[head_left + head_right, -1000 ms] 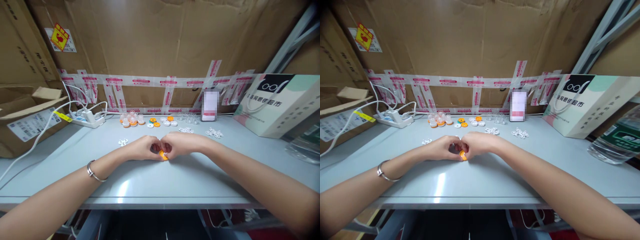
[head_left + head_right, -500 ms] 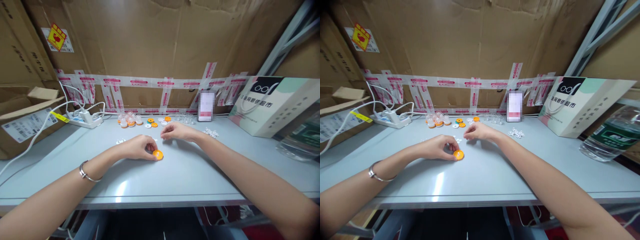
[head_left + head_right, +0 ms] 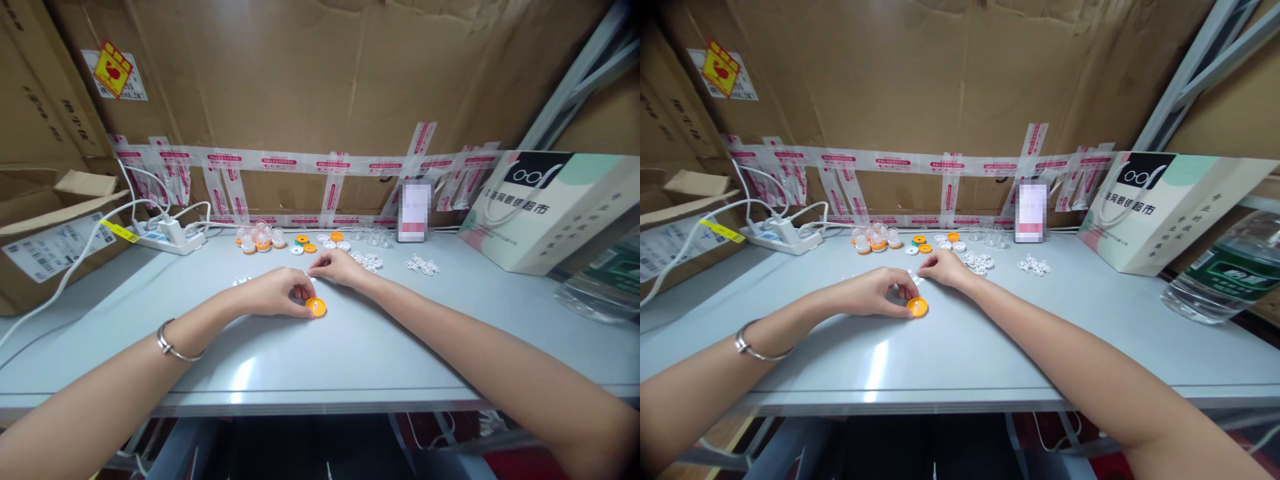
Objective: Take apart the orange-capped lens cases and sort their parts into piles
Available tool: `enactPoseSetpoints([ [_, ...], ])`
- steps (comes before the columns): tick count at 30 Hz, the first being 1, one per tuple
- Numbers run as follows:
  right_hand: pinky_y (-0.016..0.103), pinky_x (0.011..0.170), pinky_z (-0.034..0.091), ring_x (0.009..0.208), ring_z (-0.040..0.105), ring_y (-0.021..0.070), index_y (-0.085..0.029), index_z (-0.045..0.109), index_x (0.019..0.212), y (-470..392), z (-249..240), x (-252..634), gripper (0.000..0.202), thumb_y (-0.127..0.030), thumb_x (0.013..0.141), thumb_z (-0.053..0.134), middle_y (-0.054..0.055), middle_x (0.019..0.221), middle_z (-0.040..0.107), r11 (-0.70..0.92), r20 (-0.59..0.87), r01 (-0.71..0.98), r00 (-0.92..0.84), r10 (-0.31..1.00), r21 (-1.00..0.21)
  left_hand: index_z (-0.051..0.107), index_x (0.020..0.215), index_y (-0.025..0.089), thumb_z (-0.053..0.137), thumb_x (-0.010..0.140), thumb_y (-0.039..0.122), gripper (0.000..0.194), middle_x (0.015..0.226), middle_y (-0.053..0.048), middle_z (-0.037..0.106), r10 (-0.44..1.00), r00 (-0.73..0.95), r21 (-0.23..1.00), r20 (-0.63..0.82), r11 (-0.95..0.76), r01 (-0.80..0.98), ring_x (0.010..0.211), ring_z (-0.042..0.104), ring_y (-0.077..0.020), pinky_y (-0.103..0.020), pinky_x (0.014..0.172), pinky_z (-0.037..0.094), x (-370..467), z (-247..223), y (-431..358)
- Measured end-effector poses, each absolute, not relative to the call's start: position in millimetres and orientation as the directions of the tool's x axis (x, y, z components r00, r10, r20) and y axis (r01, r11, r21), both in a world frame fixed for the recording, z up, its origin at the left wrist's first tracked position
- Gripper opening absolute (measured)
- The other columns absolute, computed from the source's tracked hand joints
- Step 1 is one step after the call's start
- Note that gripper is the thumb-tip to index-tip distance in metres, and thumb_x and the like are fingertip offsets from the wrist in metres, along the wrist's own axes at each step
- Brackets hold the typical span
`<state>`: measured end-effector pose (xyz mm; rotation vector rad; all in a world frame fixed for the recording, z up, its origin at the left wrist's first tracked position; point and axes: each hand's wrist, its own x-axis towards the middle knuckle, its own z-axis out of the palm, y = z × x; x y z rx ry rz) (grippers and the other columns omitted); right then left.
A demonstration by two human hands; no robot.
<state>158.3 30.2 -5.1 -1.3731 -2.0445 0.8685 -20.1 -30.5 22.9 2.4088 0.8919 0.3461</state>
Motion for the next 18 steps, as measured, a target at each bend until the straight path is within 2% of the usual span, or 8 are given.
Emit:
enactPoseSetpoints([
  [3,0.023,0.066,0.043,0.071,0.057,0.0122,-0.011,0.065,0.077,19.5,7.3,162.6,0.018,-0.027,0.072,0.060,0.005,0.077,0.065,0.290,0.105,0.573,-0.333,0.937,-0.767,0.064,0.091,0.019,0.060,0.072,0.038,0.027,0.086,-0.003,0.062,0.653,0.754,0.548,0.071,-0.657,0.518,0.079,0.055,-0.0140,-0.024,0.069,0.043,-20.4,23.7,-30.2],
  [6,0.023,0.066,0.042,0.073,0.054,0.0111,-0.012,0.062,0.089,2.8,26.3,178.0,0.026,-0.034,0.075,0.056,0.005,0.083,0.062,0.371,0.111,0.522,-0.463,0.880,-0.768,0.063,0.092,0.019,0.063,0.070,0.040,0.030,0.087,-0.003,0.061,0.651,0.754,0.536,0.093,-0.671,0.513,0.079,0.055,-0.0144,-0.024,0.070,0.043,-21.1,25.6,-30.0],
  [8,0.023,0.064,0.042,0.073,0.053,0.0114,-0.016,0.057,0.101,-8.6,35.4,188.7,0.039,-0.040,0.071,0.061,0.003,0.085,0.059,0.425,0.015,0.532,-0.612,0.791,-0.733,0.063,0.092,0.018,0.062,0.071,0.040,0.030,0.088,-0.003,0.061,0.648,0.751,0.534,0.122,-0.681,0.501,0.079,0.056,-0.0139,-0.024,0.070,0.043,-20.9,27.0,-30.0],
  [10,0.022,0.062,0.041,0.072,0.051,0.0116,-0.019,0.054,0.107,-17.7,38.3,194.0,0.051,-0.044,0.064,0.067,0.001,0.084,0.056,0.461,-0.080,0.577,-0.677,0.732,-0.674,0.064,0.088,0.017,0.060,0.075,0.036,0.024,0.086,-0.003,0.062,0.643,0.748,0.516,0.163,-0.702,0.491,0.077,0.056,-0.0131,-0.023,0.070,0.042,-19.7,28.0,-30.1],
  [12,0.022,0.060,0.039,0.070,0.049,0.0112,-0.020,0.055,0.104,-23.6,35.9,192.6,0.052,-0.044,0.060,0.069,0.000,0.083,0.054,0.485,-0.108,0.599,-0.693,0.713,-0.637,0.064,0.084,0.017,0.059,0.077,0.031,0.017,0.083,-0.002,0.062,0.628,0.755,0.489,0.188,-0.727,0.482,0.075,0.056,-0.0121,-0.022,0.069,0.042,-17.9,27.8,-30.2],
  [15,0.021,0.057,0.037,0.066,0.046,0.0099,-0.018,0.058,0.093,-27.4,28.9,184.3,0.042,-0.042,0.061,0.069,-0.002,0.076,0.050,0.499,-0.094,0.580,-0.707,0.701,-0.644,0.064,0.082,0.016,0.058,0.078,0.026,0.012,0.080,-0.002,0.062,0.592,0.780,0.437,0.206,-0.768,0.467,0.071,0.056,-0.0104,-0.020,0.066,0.041,-14.8,25.1,-30.3],
  [18,0.020,0.055,0.036,0.063,0.045,0.0094,-0.017,0.059,0.084,-28.0,24.1,179.2,0.032,-0.038,0.062,0.067,-0.003,0.070,0.050,0.473,-0.081,0.567,-0.694,0.716,-0.675,0.065,0.081,0.016,0.054,0.081,0.021,0.011,0.078,-0.001,0.062,0.530,0.815,0.308,0.235,-0.836,0.455,0.069,0.056,-0.0093,-0.019,0.065,0.039,-12.7,20.5,-31.1],
])
